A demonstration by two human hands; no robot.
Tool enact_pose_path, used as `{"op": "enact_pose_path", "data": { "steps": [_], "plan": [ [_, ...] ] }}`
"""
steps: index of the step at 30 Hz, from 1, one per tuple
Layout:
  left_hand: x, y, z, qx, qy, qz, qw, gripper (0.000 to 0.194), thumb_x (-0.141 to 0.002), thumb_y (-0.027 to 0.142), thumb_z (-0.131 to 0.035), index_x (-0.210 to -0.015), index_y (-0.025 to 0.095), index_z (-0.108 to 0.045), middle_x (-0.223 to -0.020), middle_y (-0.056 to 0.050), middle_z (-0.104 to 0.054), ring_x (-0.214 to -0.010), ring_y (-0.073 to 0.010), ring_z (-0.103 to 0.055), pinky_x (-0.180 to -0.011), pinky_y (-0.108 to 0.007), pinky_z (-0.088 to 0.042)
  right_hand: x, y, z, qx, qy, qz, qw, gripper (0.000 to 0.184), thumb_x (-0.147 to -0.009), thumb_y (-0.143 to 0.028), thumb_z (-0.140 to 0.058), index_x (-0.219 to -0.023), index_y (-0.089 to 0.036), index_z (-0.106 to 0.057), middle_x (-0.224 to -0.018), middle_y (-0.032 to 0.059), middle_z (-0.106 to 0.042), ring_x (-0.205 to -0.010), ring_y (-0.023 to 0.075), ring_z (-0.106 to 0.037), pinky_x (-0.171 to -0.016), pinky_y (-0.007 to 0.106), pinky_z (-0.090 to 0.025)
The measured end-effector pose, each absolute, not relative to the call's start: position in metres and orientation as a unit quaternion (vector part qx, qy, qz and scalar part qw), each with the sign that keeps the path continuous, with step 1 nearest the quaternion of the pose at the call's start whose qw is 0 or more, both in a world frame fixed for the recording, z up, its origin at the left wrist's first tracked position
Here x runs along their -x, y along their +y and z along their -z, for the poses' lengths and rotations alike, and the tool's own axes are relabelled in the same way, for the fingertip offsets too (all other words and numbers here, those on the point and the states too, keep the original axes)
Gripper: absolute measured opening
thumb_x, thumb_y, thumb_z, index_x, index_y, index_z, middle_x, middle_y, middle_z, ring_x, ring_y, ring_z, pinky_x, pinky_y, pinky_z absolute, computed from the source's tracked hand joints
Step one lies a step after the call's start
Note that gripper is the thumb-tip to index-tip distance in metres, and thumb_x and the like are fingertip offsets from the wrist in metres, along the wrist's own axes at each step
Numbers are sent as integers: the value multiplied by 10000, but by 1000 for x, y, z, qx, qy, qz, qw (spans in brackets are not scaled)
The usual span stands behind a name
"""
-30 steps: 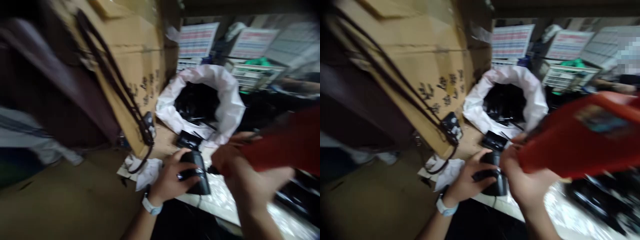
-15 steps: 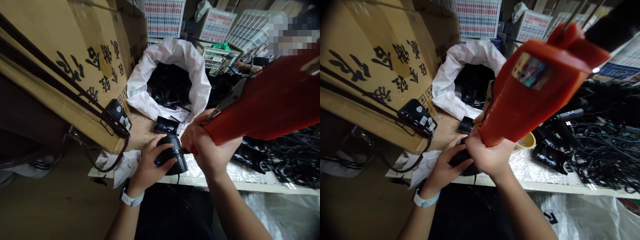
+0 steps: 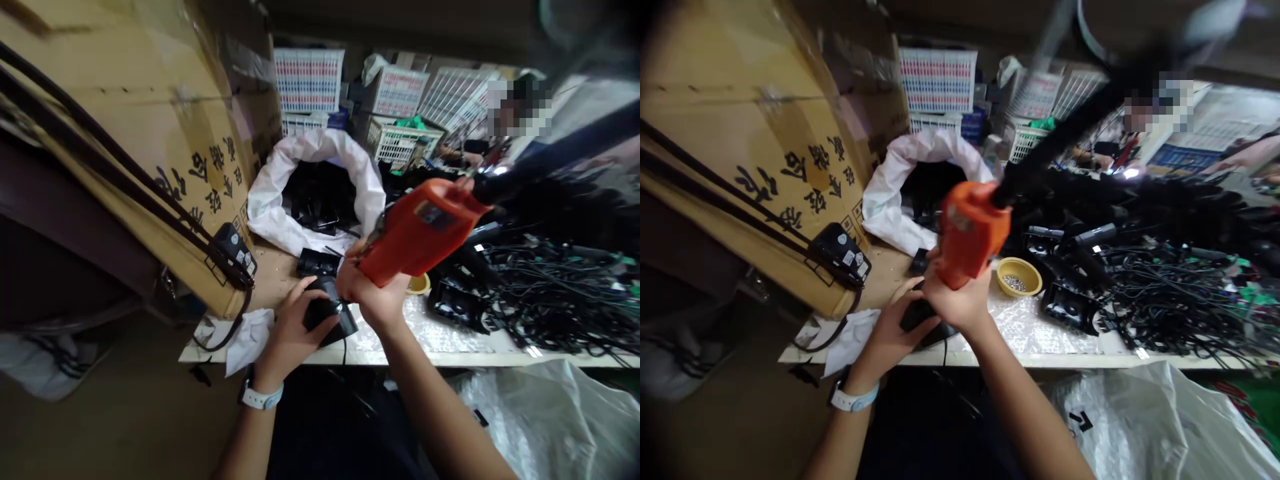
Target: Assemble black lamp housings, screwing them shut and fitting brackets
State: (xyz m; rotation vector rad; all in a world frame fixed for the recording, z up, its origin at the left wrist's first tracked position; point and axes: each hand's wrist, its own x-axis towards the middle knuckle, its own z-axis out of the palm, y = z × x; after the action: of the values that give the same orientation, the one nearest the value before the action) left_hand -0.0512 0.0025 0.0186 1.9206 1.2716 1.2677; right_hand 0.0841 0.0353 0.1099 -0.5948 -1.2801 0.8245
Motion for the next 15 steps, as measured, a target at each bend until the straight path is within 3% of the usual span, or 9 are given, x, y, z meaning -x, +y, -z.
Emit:
{"op": "enact_pose_path", "data": {
  "steps": [4,6,8,10,12,13,15],
  "plan": [
    [53,5,-15,-690,477,-491,234,169,-858,334,-683,-983,235,-631,-1412,-131,-518,-1324,-308,-491,-1101,-561,-384,-113,38,-112,293,-474,-366,746,211,-829,-272,-596,-997,-201,-490,-503,-107,-456,-402,102,-442,-451,239,-397],
    [52,6,-13,-683,473,-508,228,140,-853,339,-688,-924,228,-641,-1381,-132,-550,-1276,-319,-531,-1085,-587,-384,-134,34,-110,356,-462,-330,742,273,-843,-347,-633,-1029,-192,-506,-590,-74,-509,-497,119,-504,-531,265,-448],
    [51,5,-15,-673,463,-533,222,144,-848,349,-698,-895,225,-641,-1364,-133,-566,-1252,-320,-550,-1068,-584,-401,-154,21,-105,424,-463,-270,730,378,-832,-392,-684,-1104,-175,-536,-819,12,-592,-711,169,-595,-708,341,-515],
    [50,0,-22,-665,446,-557,220,151,-842,343,-714,-907,233,-635,-1358,-125,-576,-1253,-303,-556,-1027,-516,-462,-170,-2,-97,495,-489,-152,702,606,-811,-438,-733,-1294,-167,-487,-1195,132,-532,-1091,270,-573,-991,468,-458],
    [47,-7,-35,-669,406,-573,242,143,-847,324,-722,-924,251,-626,-1355,-90,-590,-1257,-259,-569,-984,-396,-513,-179,-28,-89,503,-586,-69,632,981,-741,-558,-783,-1498,-201,-271,-1479,188,-290,-1402,353,-326,-1175,546,-266],
    [44,-11,-42,-675,373,-577,270,143,-849,326,-725,-929,261,-626,-1355,-64,-598,-1254,-236,-579,-979,-341,-520,-181,-40,-86,471,-657,-73,585,1163,-680,-619,-806,-1548,-224,-140,-1549,188,-184,-1469,367,-213,-1208,554,-199],
    [35,-20,-55,-677,296,-576,349,165,-839,373,-739,-917,268,-637,-1354,-27,-611,-1248,-220,-592,-999,-280,-509,-184,-57,-83,361,-773,-158,497,1383,-543,-683,-846,-1568,-264,-18,-1596,168,-107,-1505,371,-142,-1227,526,-184]
  ]
}}
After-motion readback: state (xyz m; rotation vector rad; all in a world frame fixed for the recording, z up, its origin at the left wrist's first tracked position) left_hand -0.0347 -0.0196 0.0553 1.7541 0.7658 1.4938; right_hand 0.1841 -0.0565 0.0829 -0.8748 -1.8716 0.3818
